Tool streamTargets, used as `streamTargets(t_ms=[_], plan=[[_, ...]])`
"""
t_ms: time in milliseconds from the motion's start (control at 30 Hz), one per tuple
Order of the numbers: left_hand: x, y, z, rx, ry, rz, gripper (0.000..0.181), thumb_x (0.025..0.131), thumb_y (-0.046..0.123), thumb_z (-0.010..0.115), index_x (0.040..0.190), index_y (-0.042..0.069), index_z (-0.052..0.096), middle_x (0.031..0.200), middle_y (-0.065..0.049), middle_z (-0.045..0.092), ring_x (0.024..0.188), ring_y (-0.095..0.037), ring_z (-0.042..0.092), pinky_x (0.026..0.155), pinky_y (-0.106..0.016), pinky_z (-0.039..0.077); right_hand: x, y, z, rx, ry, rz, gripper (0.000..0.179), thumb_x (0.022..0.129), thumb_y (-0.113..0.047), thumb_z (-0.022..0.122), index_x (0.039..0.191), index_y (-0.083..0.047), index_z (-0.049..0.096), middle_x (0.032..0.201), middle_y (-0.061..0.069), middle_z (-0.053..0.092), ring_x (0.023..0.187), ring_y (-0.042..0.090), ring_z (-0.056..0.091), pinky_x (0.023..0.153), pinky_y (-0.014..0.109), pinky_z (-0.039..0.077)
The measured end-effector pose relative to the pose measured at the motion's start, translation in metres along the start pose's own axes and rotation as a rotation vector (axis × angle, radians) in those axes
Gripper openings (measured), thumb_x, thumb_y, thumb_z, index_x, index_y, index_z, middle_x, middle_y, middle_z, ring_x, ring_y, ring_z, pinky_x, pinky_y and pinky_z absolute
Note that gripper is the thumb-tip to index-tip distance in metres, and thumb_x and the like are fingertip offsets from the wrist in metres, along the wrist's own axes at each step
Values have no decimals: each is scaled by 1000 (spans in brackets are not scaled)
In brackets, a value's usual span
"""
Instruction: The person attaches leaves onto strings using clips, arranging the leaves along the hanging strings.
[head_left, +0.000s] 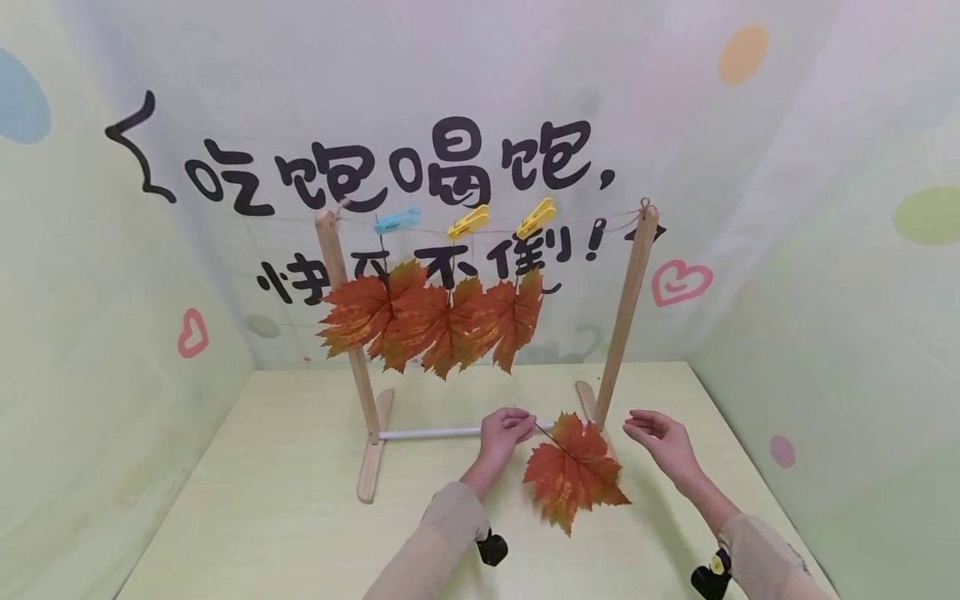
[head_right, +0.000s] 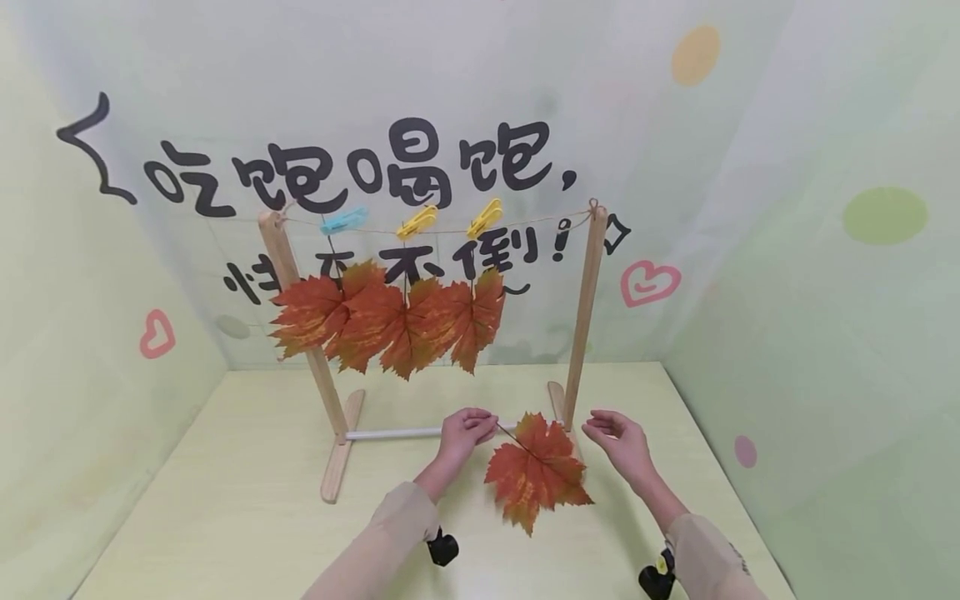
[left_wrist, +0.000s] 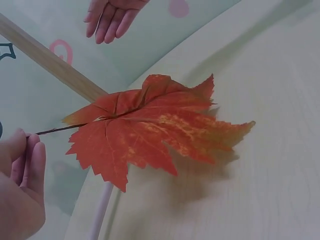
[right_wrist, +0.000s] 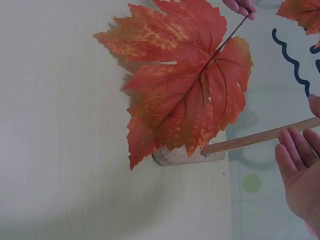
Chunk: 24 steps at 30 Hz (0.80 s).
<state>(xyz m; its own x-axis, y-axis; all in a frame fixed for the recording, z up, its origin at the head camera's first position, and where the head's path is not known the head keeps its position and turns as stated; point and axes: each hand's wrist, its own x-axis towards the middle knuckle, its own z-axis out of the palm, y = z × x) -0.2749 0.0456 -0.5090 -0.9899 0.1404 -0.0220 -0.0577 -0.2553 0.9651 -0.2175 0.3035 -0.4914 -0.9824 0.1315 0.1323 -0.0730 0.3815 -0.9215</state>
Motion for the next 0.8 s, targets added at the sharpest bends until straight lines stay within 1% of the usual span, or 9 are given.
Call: streamTargets(t_ms=[67,133,200,333,400,500,600,733,800], plan=[[-1,5,-1,-8,-3,12,19,79,-8,63,94,-19,56,85,-25,65,73,-18,66,71,-33,54,0,0,1,8,-7,0,37,84,-14,65,112,8,56,99,21,63,79,-3,58,72,13,47],[-2,11,-1,8,-4,13,19,79,-7,64,93,-18,58,85,-23,66,72,-16,66,74,-37,53,0,0,2,16,-17,3,38,84,-13,65,113,9,55,100,21,63,79,-4,58,72,13,47],[-2,16,-3,21,-4,18,19,79,-5,65,93,-17,59,83,-22,67,70,-13,65,74,-38,53,0,-1,3,19,-26,4,38,84,-13,65,113,9,55,101,21,63,80,-4,58,72,13,47],[-8,38,-6,92,-15,35,19,80,-4,64,92,-17,60,82,-22,67,70,-15,66,71,-34,54,0,-3,8,34,-42,-5,37,84,-10,64,114,10,54,102,23,62,81,-3,58,72,14,48],[-11,50,-10,135,-38,63,18,81,-2,64,91,-16,60,82,-22,67,72,-19,66,69,-31,54,0,-4,12,31,-47,-8,37,85,-10,64,114,10,54,102,23,62,82,-3,57,72,14,48],[-14,65,-17,211,-80,113,17,81,0,64,90,-14,62,84,-22,67,76,-22,66,69,-31,54,-2,-7,17,25,-47,-3,38,84,-10,64,114,11,54,102,22,62,82,-2,57,72,15,48],[-14,73,-26,271,-109,167,17,81,3,66,89,-12,63,83,-20,67,74,-21,65,68,-31,54,-3,-6,24,24,-55,10,37,83,-9,65,114,10,54,101,21,62,81,-2,57,72,15,48],[-15,82,-38,380,-88,232,16,80,11,69,86,-3,67,80,-11,68,71,-16,64,65,-27,54,-3,-1,34,57,-80,-22,37,82,-8,66,112,12,55,97,19,64,81,-1,57,72,16,49],[-18,89,-42,444,-68,276,14,79,15,70,85,2,68,79,-8,68,70,-14,62,63,-26,53,-3,2,41,85,-91,-61,36,82,-9,66,109,12,56,94,17,64,81,2,58,71,16,50]])
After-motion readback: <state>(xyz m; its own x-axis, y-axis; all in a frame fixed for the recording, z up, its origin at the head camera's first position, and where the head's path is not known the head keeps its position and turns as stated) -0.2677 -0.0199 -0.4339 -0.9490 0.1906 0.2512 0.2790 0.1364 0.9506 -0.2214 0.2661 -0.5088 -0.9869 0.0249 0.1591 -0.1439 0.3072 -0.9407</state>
